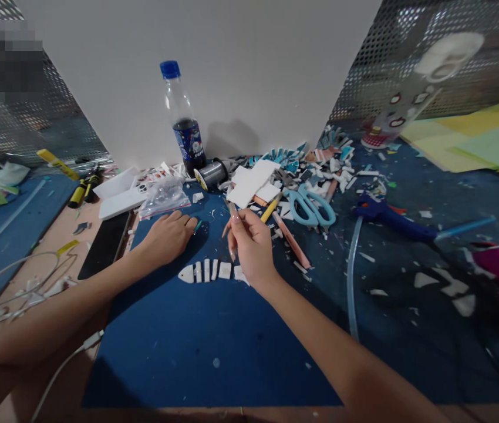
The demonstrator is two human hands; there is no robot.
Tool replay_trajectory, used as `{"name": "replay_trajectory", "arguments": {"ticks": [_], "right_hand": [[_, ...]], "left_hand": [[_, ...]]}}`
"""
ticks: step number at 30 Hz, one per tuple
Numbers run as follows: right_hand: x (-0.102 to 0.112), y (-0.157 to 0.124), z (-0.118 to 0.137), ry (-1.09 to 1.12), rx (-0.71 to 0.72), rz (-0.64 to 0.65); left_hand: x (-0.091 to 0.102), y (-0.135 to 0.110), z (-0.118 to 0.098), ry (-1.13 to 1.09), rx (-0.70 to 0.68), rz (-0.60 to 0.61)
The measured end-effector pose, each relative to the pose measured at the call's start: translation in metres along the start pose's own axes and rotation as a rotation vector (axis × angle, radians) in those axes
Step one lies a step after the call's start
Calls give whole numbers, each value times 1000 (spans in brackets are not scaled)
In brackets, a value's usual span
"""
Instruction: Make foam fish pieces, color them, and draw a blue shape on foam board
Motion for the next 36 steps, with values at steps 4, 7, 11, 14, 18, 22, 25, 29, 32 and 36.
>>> {"name": "replay_trajectory", "arguments": {"ticks": [4, 7, 11, 14, 18, 22, 25, 29, 32, 36], "right_hand": [[0, 1, 0, 6, -3, 2], [1, 0, 0, 8, -1, 4], [0, -1, 1, 3, -5, 11], [-1, -1, 1, -5, -9, 18], [-2, -1, 2, -21, -14, 24], [-2, -2, 2, -32, -17, 16], [-2, -2, 2, -37, -18, 13], [-2, -2, 1, -42, -19, 9], [-2, -2, 1, -44, -17, 13], [-2, -1, 2, -58, -1, 14]], "left_hand": [[2, 0, 3, -3, -24, 17], [5, 0, 7, 7, 11, 9], [4, -3, 1, 28, 61, -4], [1, -6, -7, 36, 90, -9], [-3, -7, -11, 25, 76, 10], [-4, -7, -10, -7, 51, 28], [-1, -6, -10, -40, 38, 32], [1, -7, -11, -104, 21, 35], [0, -7, -8, -184, 16, 20], [4, -5, 1, -366, 38, -50]]}}
Point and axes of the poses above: each hand's wrist, its own y-axis towards the middle knuckle, its own x-axis out of the back of the hand, z = x × y, the point moved 6 cm from there along y, towards the middle knuckle, and after that the axes turned 11 degrees about -y, right-handed, at the moved point
